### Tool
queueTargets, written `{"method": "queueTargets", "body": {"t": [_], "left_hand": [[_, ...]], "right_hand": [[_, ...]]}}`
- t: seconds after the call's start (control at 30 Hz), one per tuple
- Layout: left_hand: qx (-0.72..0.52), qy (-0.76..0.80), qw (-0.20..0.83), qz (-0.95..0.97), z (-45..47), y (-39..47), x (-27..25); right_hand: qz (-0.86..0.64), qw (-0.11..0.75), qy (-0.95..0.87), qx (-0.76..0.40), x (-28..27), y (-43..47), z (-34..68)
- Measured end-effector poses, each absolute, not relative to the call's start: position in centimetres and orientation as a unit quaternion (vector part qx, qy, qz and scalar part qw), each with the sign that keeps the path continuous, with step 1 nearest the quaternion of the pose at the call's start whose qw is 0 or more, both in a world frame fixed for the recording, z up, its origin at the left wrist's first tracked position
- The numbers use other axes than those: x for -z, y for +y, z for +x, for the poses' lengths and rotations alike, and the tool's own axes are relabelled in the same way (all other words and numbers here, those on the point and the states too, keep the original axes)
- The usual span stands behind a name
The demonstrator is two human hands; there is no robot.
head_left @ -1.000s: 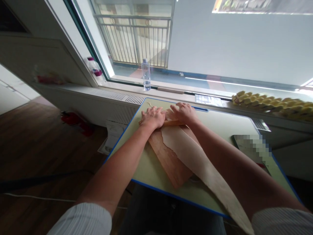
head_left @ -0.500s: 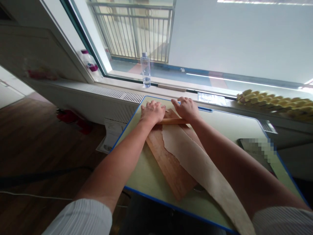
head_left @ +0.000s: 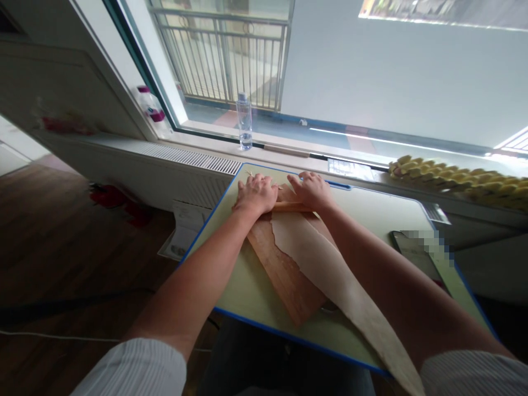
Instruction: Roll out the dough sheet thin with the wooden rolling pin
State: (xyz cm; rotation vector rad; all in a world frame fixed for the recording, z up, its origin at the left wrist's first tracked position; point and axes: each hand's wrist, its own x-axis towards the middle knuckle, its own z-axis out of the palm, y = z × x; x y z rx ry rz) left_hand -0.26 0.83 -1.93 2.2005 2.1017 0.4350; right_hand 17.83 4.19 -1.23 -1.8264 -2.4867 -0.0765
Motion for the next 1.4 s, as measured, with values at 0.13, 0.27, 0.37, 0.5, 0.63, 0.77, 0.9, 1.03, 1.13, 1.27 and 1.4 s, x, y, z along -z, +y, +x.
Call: {"method": "queueTargets", "body": {"t": [0.13, 0.27, 0.37, 0.5, 0.63, 0.77, 0.9, 1.03, 1.13, 1.27, 1.4], "left_hand": [[-0.144, 0.674, 0.037, 0.723, -0.1, -0.5, 2.1], [-0.151, 0.665, 0.030, 0.731, 0.2, -1.9, 2.6], [-0.153, 0.660, 0.034, 0.734, 0.3, -3.3, 2.8], [-0.166, 0.645, 0.021, 0.746, 0.1, -5.7, 2.9], [-0.183, 0.632, 0.010, 0.753, -0.1, -8.0, 3.1], [-0.205, 0.623, 0.007, 0.754, -0.2, -9.8, 3.3], [-0.209, 0.627, 0.024, 0.750, -0.5, -11.7, 3.4], [-0.222, 0.611, 0.043, 0.759, -0.9, -13.5, 3.3], [-0.236, 0.610, 0.046, 0.755, -0.9, -13.9, 3.1], [-0.234, 0.625, 0.041, 0.744, 0.2, -12.6, 3.2], [-0.206, 0.638, 0.037, 0.741, 1.5, -10.6, 3.5]], "right_hand": [[-0.593, -0.005, -0.805, 0.012, 1.2, 2.5, 18.4], [-0.628, -0.018, -0.776, -0.053, 1.1, 0.5, 18.7], [-0.673, 0.004, -0.734, -0.088, 1.0, -1.3, 18.5], [-0.694, 0.019, -0.717, -0.064, 1.0, -4.3, 18.3], [-0.659, -0.027, -0.751, -0.009, 0.7, -7.3, 18.2], [-0.651, -0.038, -0.758, 0.008, 0.5, -9.4, 18.1], [-0.657, -0.007, -0.754, 0.014, 0.7, -11.7, 18.0], [-0.620, -0.008, -0.783, 0.039, 1.1, -14.1, 18.3], [-0.640, 0.001, -0.768, 0.006, 1.0, -14.0, 19.0], [-0.674, 0.004, -0.739, -0.001, 0.6, -12.1, 19.9], [-0.676, 0.009, -0.737, 0.014, 0.9, -10.8, 20.4]]}}
